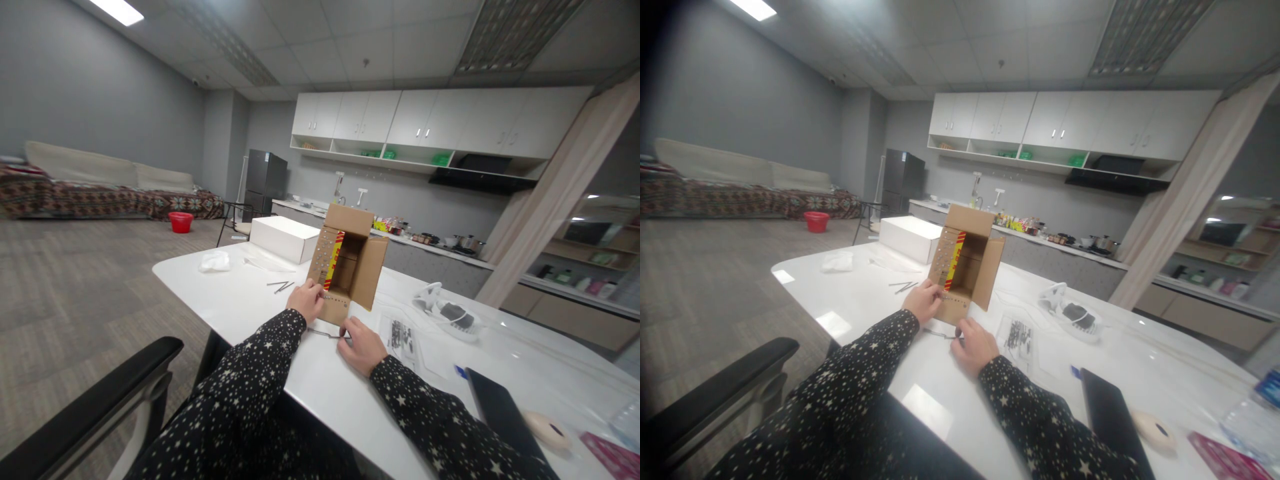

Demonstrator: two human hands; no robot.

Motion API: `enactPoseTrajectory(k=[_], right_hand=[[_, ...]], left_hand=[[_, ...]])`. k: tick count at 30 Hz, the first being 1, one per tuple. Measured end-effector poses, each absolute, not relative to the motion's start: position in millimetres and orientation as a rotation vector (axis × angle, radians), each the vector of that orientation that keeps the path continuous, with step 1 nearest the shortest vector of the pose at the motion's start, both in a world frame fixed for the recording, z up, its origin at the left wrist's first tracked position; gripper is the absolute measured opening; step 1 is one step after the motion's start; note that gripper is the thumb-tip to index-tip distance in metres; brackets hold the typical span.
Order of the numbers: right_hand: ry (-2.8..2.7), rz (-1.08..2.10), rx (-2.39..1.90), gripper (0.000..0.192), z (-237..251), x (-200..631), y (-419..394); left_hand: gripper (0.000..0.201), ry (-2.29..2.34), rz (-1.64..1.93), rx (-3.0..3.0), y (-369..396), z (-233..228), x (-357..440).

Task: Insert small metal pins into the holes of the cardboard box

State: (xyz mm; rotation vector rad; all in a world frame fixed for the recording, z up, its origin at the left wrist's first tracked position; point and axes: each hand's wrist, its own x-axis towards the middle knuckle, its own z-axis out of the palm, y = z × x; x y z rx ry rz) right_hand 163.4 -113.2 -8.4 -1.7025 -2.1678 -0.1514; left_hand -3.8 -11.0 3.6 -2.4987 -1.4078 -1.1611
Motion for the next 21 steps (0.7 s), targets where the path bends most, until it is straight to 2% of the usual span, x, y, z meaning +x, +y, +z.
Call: enactPoseTrajectory(k=[8,17,21], right_hand=[[-2.245,-0.309,-1.715,0.003,-10.0,164.8,-107.4],[-2.31,-0.358,-1.83,0.009,-12.5,164.5,-105.0],[-2.305,-0.339,-1.847,0.01,-12.0,164.6,-105.5]], left_hand=[[0.018,-1.414,-1.16,-2.527,-9.8,2.6,-3.4],[0.017,-1.416,-1.143,-2.54,-11.2,3.8,-3.5],[0.016,-1.276,-1.161,-2.6,-15.0,4.9,-1.8]])
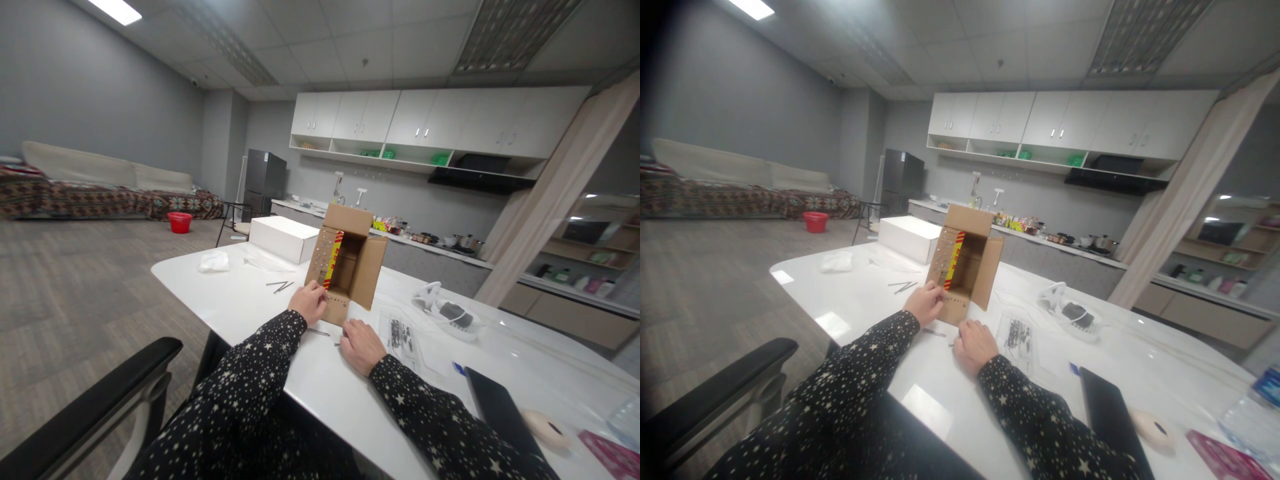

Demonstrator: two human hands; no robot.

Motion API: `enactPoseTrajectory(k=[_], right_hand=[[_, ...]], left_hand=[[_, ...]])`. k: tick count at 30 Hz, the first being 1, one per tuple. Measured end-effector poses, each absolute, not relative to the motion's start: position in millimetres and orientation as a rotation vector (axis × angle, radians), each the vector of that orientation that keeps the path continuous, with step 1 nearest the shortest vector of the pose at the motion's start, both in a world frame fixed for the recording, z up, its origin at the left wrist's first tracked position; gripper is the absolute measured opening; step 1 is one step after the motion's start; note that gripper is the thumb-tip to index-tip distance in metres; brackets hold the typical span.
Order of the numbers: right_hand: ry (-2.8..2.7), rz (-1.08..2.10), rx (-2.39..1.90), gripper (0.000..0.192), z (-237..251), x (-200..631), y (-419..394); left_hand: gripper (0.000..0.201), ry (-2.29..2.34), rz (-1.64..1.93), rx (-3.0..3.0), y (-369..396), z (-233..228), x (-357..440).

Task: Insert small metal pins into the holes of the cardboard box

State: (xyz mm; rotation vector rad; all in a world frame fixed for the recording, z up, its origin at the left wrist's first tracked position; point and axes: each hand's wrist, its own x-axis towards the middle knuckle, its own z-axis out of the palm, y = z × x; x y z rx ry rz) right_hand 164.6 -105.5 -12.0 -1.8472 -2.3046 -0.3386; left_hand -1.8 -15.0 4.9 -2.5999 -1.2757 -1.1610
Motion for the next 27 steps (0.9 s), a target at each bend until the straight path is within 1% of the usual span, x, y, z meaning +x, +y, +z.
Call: enactPoseTrajectory(k=[3,6,15,23,27], right_hand=[[-2.289,-0.315,-1.849,0.009,-10.9,164.4,-106.2],[-2.264,-0.283,-1.849,0.009,-9.5,163.7,-106.7],[-2.12,-0.027,-1.808,0.007,-5.2,161.7,-109.5],[-1.984,0.03,-1.727,0.008,-5.2,163.2,-109.0],[-1.943,0.043,-1.698,0.008,-7.5,163.8,-107.0]], left_hand=[[0.014,-1.031,-1.124,-2.718,-23.7,7.6,0.9],[0.012,-0.874,-0.992,-2.851,-34.6,11.3,3.7],[0.012,-0.753,-0.825,-2.943,-45.0,11.7,6.9],[0.009,-0.686,-0.814,-2.888,-50.4,11.0,9.4],[0.008,-0.688,-0.883,-2.931,-47.7,8.4,9.4]])
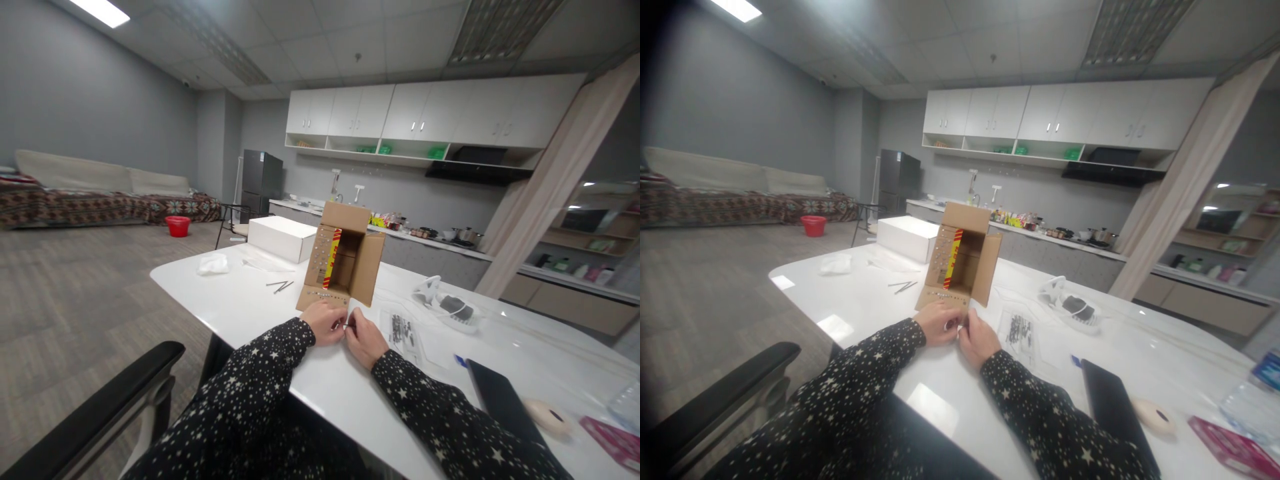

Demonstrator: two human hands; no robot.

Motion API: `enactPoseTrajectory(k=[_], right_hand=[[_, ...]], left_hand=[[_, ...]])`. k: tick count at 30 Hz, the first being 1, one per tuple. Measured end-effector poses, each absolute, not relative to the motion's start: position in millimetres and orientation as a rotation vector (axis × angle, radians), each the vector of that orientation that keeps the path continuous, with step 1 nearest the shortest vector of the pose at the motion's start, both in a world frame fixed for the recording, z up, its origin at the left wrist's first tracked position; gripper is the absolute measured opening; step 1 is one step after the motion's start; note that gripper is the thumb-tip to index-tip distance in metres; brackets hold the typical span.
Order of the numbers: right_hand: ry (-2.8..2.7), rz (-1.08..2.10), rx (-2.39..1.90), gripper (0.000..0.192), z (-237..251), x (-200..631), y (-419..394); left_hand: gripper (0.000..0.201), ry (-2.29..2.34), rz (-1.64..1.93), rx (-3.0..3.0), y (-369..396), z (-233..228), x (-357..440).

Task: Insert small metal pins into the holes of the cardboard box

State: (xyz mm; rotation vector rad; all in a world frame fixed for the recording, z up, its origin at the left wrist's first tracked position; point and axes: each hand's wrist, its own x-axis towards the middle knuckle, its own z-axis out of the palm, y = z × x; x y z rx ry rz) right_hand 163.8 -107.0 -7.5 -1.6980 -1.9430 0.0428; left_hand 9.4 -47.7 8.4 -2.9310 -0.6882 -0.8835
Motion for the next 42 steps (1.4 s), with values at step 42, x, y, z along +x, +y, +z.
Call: enactPoseTrajectory(k=[42], right_hand=[[-1.994,-0.026,-1.649,0.017,-3.1,158.4,-114.6]], left_hand=[[0.014,-0.937,-1.554,-2.56,1.8,-7.5,-1.0]])
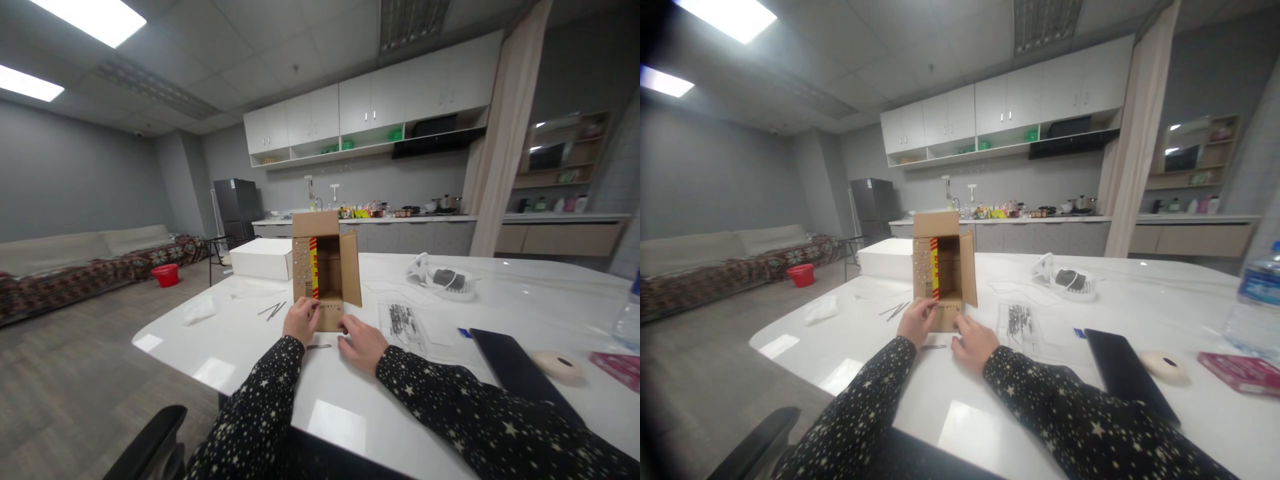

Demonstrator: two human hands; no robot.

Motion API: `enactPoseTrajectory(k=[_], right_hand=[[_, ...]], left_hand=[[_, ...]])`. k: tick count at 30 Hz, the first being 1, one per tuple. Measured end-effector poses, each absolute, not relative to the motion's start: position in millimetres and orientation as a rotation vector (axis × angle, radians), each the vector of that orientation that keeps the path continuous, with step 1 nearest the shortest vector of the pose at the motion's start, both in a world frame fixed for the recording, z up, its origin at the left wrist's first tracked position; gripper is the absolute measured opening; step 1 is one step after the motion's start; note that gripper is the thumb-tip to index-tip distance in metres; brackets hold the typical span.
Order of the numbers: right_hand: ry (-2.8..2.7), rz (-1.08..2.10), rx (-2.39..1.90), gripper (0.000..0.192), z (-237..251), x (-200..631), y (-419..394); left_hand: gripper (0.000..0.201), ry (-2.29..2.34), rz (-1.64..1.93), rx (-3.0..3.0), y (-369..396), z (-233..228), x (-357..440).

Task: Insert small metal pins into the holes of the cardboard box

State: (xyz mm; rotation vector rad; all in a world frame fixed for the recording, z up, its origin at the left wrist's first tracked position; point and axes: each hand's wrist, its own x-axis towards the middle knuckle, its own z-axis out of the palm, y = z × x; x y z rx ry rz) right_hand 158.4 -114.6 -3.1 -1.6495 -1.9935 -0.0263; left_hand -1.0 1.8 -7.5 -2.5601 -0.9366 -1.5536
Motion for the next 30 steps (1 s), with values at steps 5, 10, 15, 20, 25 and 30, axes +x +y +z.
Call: enactPoseTrajectory(k=[5,10,15,20,25,30], right_hand=[[-1.991,-0.01,-1.668,0.017,-1.4,157.3,-115.0],[-1.993,-0.031,-1.675,0.018,-1.1,156.1,-115.3],[-2.001,-0.067,-1.674,0.018,-0.9,156.6,-115.4],[-2.017,-0.096,-1.668,0.018,-1.3,158.1,-115.8],[-2.019,-0.091,-1.676,0.017,0.9,157.4,-117.6],[-2.024,-0.068,-1.679,0.015,1.6,156.9,-117.2]], left_hand=[[0.022,-0.88,-1.508,-2.51,3.1,-9.3,1.5],[0.026,-0.852,-1.424,-2.483,6.0,-11.8,2.7],[0.027,-0.877,-1.378,-2.489,8.9,-12.6,3.1],[0.028,-0.864,-1.342,-2.517,11.1,-12.2,3.2],[0.027,-0.895,-1.338,-2.523,12.9,-12.8,4.0],[0.028,-0.902,-1.338,-2.57,8.5,-10.7,5.8]])
